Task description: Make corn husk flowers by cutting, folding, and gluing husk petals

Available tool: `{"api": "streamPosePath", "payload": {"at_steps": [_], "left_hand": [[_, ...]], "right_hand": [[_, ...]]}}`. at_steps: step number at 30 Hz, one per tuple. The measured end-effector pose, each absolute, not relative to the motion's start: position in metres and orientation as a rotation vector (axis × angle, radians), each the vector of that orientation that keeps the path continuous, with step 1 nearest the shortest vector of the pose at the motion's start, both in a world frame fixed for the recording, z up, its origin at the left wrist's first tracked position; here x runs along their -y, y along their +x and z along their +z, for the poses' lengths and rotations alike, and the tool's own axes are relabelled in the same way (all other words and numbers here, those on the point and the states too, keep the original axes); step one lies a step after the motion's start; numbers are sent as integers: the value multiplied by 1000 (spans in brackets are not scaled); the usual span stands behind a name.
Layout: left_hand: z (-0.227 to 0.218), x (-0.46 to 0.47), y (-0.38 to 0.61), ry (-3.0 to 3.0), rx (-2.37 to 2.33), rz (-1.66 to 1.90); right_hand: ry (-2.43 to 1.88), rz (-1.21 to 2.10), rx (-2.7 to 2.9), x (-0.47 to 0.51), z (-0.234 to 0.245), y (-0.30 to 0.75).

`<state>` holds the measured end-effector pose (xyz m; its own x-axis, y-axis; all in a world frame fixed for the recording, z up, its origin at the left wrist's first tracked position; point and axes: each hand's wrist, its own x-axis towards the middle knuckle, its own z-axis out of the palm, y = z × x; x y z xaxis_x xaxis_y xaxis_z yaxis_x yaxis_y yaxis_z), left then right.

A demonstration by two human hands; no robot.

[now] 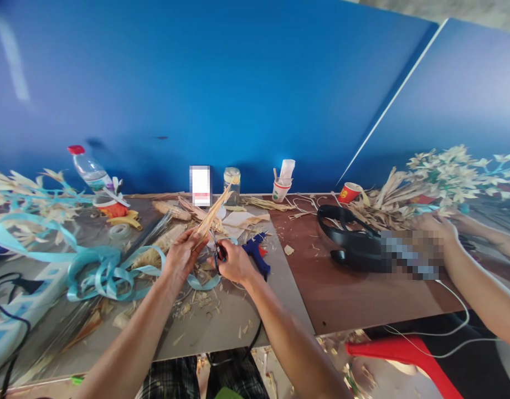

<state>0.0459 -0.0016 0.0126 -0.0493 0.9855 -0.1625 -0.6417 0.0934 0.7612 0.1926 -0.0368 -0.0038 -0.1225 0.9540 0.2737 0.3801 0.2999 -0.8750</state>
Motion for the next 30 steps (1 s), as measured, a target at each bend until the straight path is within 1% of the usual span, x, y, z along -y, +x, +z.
{"api": "streamPosePath", "payload": {"at_steps": [4,15,30], "left_hand": [[13,3,48,600,-827,1410],[16,5,48,620,-858,1339],[15,1,44,640,-931,1328]], "right_hand": [[-1205,747,1696,37,-2,193],[-1261,732,1695,36,-3,195],[-1301,737,1737,35,3,196]]}}
